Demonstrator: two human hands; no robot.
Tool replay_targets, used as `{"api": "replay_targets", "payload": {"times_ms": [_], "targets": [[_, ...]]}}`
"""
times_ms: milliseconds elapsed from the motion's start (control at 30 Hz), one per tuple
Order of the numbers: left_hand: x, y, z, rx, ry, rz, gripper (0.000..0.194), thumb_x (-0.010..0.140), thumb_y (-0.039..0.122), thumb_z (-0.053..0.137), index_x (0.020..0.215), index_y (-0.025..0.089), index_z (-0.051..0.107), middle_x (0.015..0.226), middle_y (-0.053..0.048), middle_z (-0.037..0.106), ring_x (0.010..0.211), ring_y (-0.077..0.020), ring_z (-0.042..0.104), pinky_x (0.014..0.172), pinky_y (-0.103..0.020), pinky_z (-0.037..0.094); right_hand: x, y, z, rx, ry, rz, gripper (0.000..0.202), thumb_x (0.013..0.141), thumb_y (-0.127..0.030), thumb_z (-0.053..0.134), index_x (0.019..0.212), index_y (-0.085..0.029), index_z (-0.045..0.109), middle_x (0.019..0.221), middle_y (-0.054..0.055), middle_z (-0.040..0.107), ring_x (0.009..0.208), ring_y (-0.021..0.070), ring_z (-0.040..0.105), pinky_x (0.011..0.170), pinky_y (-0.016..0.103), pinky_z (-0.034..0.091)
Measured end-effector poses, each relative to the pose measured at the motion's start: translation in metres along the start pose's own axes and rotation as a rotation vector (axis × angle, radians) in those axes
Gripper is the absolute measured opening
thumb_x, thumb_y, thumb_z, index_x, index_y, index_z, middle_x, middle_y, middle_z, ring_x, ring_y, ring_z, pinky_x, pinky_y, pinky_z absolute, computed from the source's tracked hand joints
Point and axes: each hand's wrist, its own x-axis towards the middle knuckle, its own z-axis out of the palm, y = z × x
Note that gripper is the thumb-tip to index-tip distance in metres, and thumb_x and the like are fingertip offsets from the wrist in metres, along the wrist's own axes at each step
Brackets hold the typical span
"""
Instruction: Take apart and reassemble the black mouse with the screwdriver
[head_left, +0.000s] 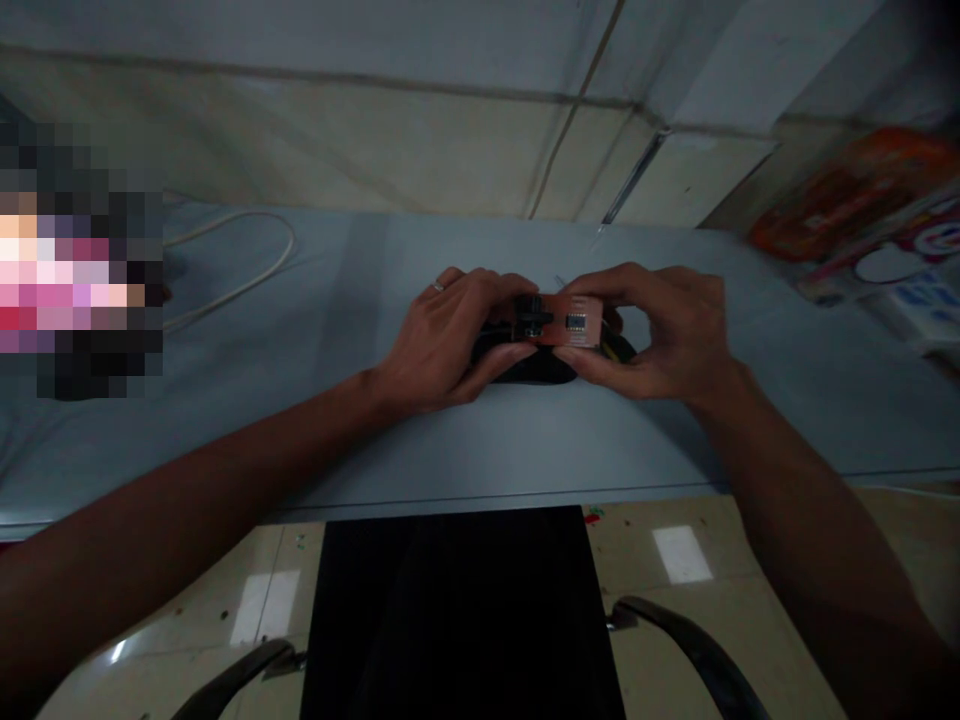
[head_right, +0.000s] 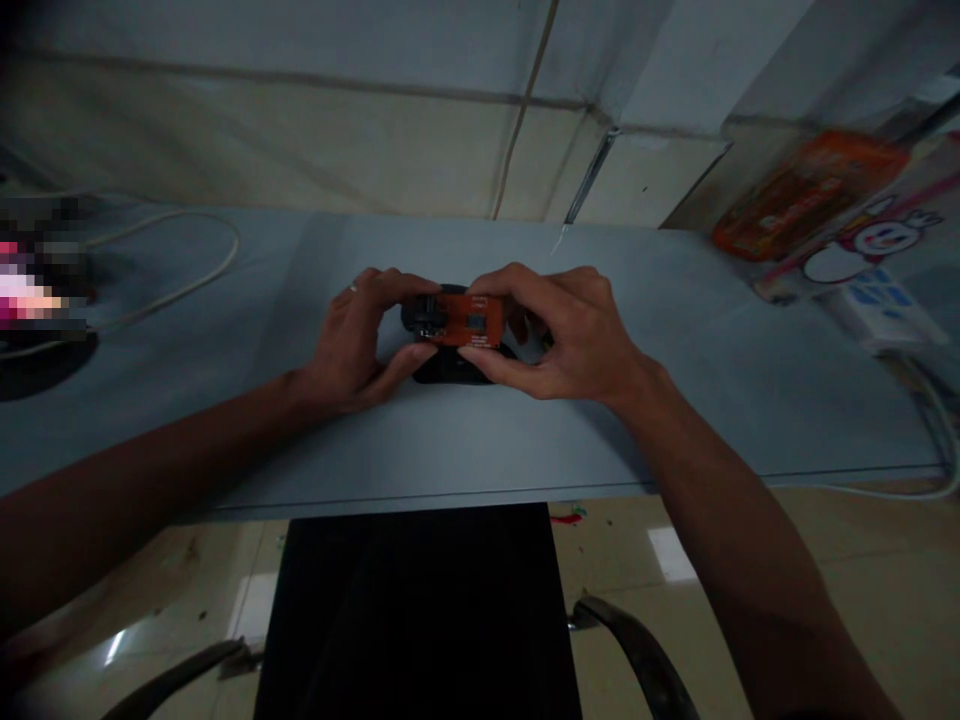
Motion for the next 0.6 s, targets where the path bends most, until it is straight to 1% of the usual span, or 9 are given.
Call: {"api": "replay_targets", "payload": {"times_ms": [67,200,267,367,467,567,600], "targets": [[0.0002,0.0004,0.0003,-0.003,-0.007,-0.007,0.039,0.110,0.050,0.042,0.132,0.018,0.048,0.110,-0.010,0.070,0.094,-0.0220,0.067,0.084,-0.040,0.054,0.0001,0.0000,0.0008,0.018,0.017,-0.003,0.039,0.084,-0.041,0.080,0.117,-0.027,0.065,0.072,-0.005,0.071,0.054,0.0140,0.064,0.052,0.030,0.050],[0.0013,-0.0007,0.0021,-0.039,0.053,0.023,0.037,0.110,0.047,0.048,0.131,0.016,0.050,0.108,-0.009,0.071,0.092,-0.0198,0.067,0.083,-0.037,0.053,0.0020,-0.0017,0.0021,0.067,0.028,-0.010,0.040,0.086,-0.040,0.079,0.120,-0.028,0.062,0.075,-0.005,0.073,0.055,0.0136,0.066,0.051,0.029,0.051],[0.0013,-0.0011,0.0027,-0.038,0.065,0.027,0.038,0.110,0.047,0.048,0.130,0.015,0.050,0.106,-0.008,0.071,0.090,-0.0191,0.067,0.082,-0.036,0.053,0.0029,-0.0033,0.0020,0.071,0.025,0.006,0.039,0.087,-0.039,0.078,0.121,-0.029,0.062,0.075,-0.005,0.073,0.054,0.0138,0.067,0.051,0.029,0.051],[0.0011,-0.0003,0.0021,-0.025,0.047,0.002,0.038,0.111,0.047,0.044,0.131,0.016,0.049,0.106,-0.007,0.071,0.090,-0.0191,0.067,0.082,-0.037,0.054,0.0037,-0.0054,0.0009,0.065,0.020,0.030,0.037,0.088,-0.040,0.076,0.120,-0.029,0.063,0.074,-0.005,0.073,0.054,0.0151,0.067,0.050,0.031,0.052],[0.0018,0.0007,0.0003,-0.039,0.045,-0.003,0.035,0.110,0.046,0.046,0.131,0.018,0.050,0.109,-0.008,0.072,0.092,-0.0197,0.067,0.083,-0.037,0.054,0.0038,-0.0055,-0.0001,0.071,0.023,0.026,0.034,0.088,-0.041,0.075,0.119,-0.031,0.063,0.072,-0.006,0.072,0.053,0.0161,0.066,0.050,0.032,0.052],[0.0030,0.0002,-0.0004,-0.056,0.062,0.022,0.036,0.109,0.048,0.047,0.128,0.017,0.052,0.102,-0.008,0.072,0.087,-0.0194,0.066,0.081,-0.037,0.053,0.0032,-0.0026,0.0004,0.046,0.004,0.005,0.031,0.090,-0.042,0.074,0.119,-0.032,0.065,0.070,-0.007,0.071,0.051,0.0146,0.063,0.050,0.031,0.049],[0.0031,-0.0002,-0.0003,-0.054,0.068,0.031,0.037,0.109,0.049,0.046,0.125,0.017,0.053,0.099,-0.008,0.071,0.085,-0.0190,0.065,0.079,-0.036,0.052,0.0030,-0.0013,0.0009,0.034,0.002,-0.024,0.026,0.092,-0.041,0.072,0.116,-0.031,0.067,0.069,-0.006,0.070,0.051,0.0138,0.061,0.050,0.031,0.048]]}}
